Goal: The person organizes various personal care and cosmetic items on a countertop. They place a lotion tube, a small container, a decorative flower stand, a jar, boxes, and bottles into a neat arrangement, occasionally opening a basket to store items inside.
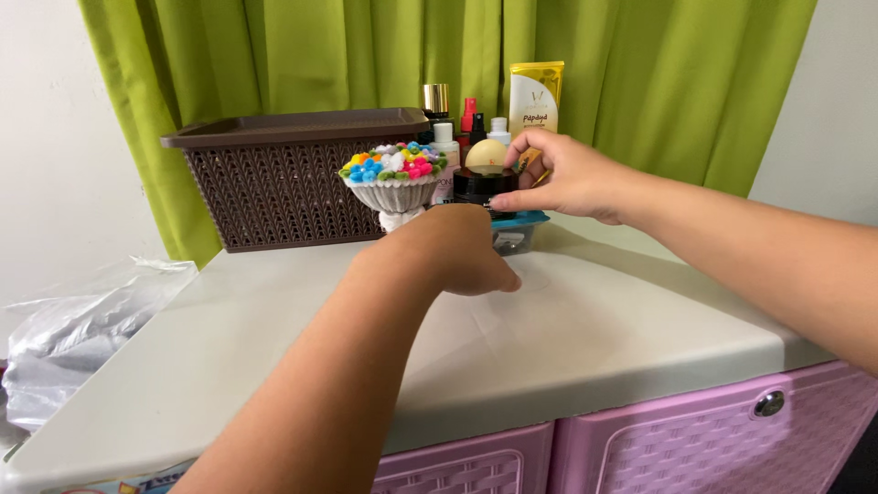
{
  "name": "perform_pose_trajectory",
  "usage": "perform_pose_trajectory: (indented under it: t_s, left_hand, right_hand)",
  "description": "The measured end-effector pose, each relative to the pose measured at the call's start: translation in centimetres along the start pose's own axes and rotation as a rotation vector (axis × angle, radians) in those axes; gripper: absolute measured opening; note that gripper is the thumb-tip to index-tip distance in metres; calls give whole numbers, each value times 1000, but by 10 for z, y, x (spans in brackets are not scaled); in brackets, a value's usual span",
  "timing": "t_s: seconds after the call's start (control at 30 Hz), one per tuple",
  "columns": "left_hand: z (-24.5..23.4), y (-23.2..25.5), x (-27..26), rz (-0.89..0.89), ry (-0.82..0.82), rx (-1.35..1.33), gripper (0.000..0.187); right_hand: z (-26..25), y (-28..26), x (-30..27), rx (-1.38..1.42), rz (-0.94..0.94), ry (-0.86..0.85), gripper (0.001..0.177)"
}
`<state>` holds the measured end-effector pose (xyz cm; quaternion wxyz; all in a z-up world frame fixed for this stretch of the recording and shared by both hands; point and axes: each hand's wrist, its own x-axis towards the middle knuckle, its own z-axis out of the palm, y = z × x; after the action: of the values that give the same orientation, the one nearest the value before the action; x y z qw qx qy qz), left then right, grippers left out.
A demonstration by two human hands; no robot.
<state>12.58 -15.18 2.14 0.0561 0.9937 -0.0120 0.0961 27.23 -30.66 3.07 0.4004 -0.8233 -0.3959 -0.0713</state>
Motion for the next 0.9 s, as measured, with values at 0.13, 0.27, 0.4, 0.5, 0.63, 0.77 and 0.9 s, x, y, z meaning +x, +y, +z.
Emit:
perform_pose_trajectory:
  t_s: [0.13,0.27,0.4,0.5,0.63,0.77,0.9]
  left_hand:
    - [-3,3,-8,-48,-21,-21,60]
    - [-5,3,-9,-34,-25,-8,60]
    - [-6,0,-12,-7,88,-59,58]
    - [-6,-1,-21,90,366,-150,56]
    - [-15,-7,-48,160,668,-385,39]
    - [-29,-30,-88,225,873,-478,33]
    - [-43,-78,-141,179,868,-545,31]
  right_hand:
    - [-13,10,-1,201,-7,-104,56]
    - [-12,15,2,193,5,-80,53]
    - [-10,3,-5,38,-78,22,45]
    - [-9,-19,-17,-116,-290,143,35]
    - [-4,-72,-38,80,-356,63,27]
    - [30,-133,-59,214,-400,13,24]
    - [80,-191,-70,269,-406,-17,24]
